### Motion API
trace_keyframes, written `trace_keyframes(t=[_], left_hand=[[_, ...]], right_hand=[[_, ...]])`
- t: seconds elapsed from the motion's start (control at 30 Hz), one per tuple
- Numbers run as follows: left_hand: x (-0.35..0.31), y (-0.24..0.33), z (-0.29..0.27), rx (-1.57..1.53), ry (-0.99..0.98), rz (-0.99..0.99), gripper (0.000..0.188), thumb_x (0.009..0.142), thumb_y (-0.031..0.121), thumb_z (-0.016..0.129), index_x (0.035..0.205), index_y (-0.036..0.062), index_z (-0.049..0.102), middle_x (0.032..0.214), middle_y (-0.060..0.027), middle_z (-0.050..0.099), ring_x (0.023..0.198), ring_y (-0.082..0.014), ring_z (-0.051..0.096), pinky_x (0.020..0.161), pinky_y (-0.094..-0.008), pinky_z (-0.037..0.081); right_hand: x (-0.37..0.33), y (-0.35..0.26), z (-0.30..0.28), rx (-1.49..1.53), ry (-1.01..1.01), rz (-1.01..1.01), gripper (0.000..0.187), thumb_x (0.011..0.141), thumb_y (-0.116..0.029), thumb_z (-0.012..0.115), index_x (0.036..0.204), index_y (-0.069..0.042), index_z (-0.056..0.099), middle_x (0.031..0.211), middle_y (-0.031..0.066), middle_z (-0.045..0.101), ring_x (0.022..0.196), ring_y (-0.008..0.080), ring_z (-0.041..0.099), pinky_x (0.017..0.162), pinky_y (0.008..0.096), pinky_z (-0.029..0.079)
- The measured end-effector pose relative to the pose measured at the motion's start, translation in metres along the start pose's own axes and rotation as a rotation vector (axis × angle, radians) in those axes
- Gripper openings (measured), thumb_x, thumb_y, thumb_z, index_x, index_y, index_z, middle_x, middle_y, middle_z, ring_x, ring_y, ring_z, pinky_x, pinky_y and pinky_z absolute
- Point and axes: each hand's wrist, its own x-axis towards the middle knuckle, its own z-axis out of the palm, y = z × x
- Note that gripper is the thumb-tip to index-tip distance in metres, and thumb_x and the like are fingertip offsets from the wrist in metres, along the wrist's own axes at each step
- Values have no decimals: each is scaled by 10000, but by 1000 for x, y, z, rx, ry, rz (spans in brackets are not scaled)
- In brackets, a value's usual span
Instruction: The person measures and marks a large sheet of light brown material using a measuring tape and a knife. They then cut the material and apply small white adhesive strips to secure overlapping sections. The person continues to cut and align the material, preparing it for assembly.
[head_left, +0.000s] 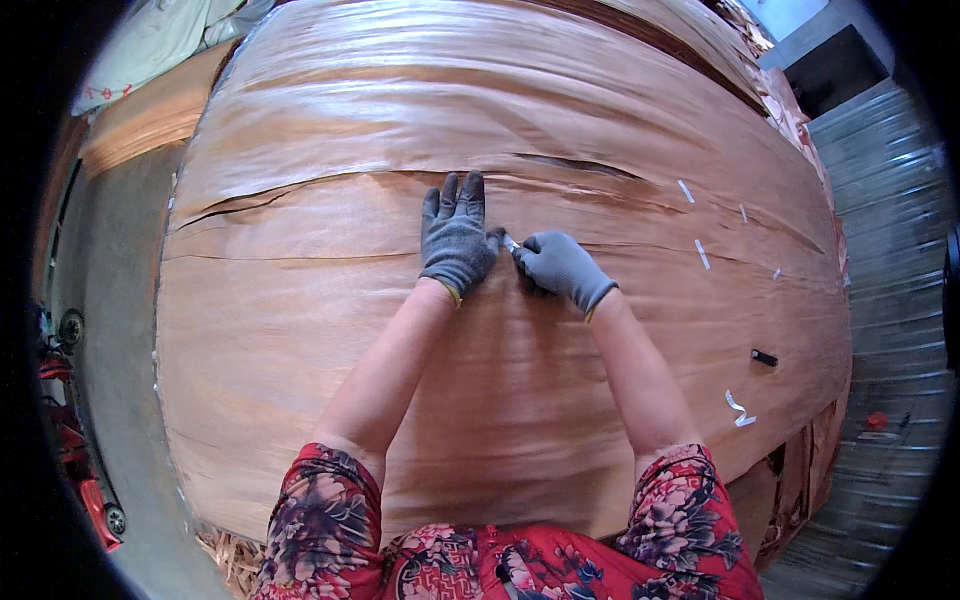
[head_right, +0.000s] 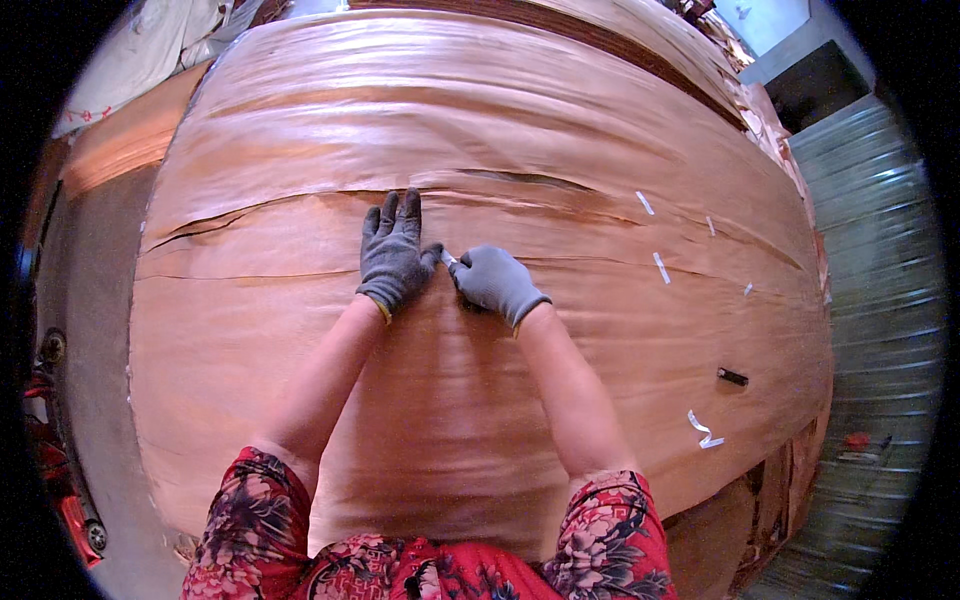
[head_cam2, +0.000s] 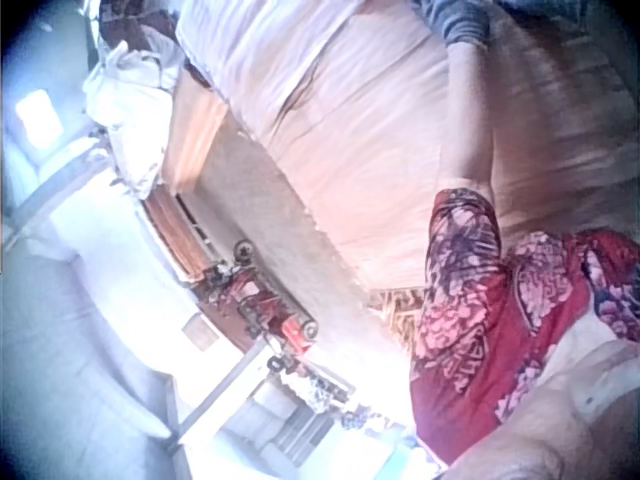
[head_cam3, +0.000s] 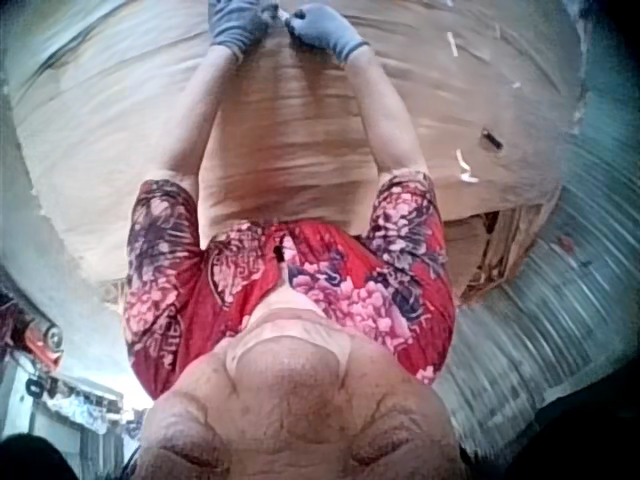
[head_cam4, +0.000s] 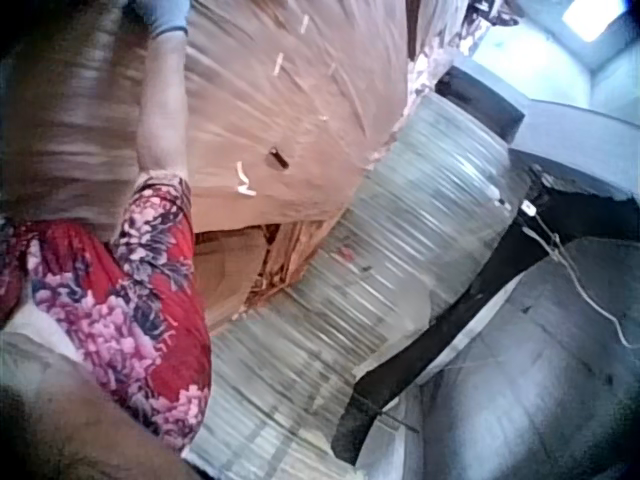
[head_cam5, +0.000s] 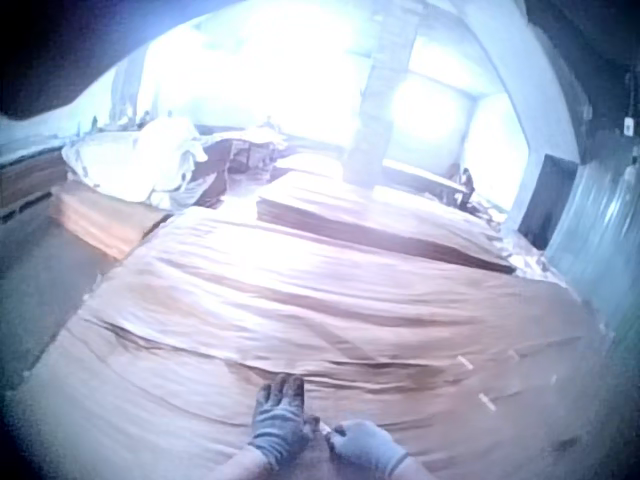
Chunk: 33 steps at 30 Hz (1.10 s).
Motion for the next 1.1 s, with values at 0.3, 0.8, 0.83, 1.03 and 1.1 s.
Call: trace_keyframes(t=[0.3, 0.8, 0.83, 1.03, 1.1], left_hand=[[2, 5, -8, -124, -56, -97, 965, 695, 533, 587, 1406, -7, 221, 1460, -169, 238, 1370, -309, 174, 1114, -414, 90], [-124, -238, -105, 116, 198, -143, 612, 811, 286, 567, 1318, -12, 400, 1432, -187, 283, 1338, -327, 234, 1093, -416, 189], [-127, -241, -103, 55, 216, -177, 591, 814, 270, 567, 1303, -23, 411, 1418, -184, 315, 1323, -323, 270, 1088, -412, 205], [-127, -242, -101, -90, 278, -210, 528, 811, 240, 579, 1236, -49, 461, 1353, -183, 412, 1249, -324, 380, 1063, -410, 255], [-127, -241, -105, -86, 298, -199, 609, 801, 219, 591, 1305, -45, 373, 1308, -163, 469, 1260, -320, 374, 1062, -415, 258]], right_hand=[[-44, -36, 44, -450, 431, -195, 120, 781, -204, 543, 812, -97, 584, 699, 152, 636, 623, 333, 626, 551, 445, 482], [15, -138, 53, 336, 93, -374, 262, 881, -247, 582, 749, -23, 611, 529, 52, 578, 431, 99, 537, 416, 256, 400], [33, -152, 56, 389, 15, -319, 275, 878, -265, 586, 740, -28, 608, 533, 57, 580, 424, 104, 532, 411, 267, 393], [84, -203, 93, -3, -255, -589, 301, 892, -307, 555, 754, -44, 603, 551, 46, 551, 531, 125, 558, 519, 307, 433], [95, -208, 84, 281, -240, -480, 267, 892, -275, 557, 777, -41, 615, 560, 50, 549, 519, 124, 534, 526, 294, 433]])
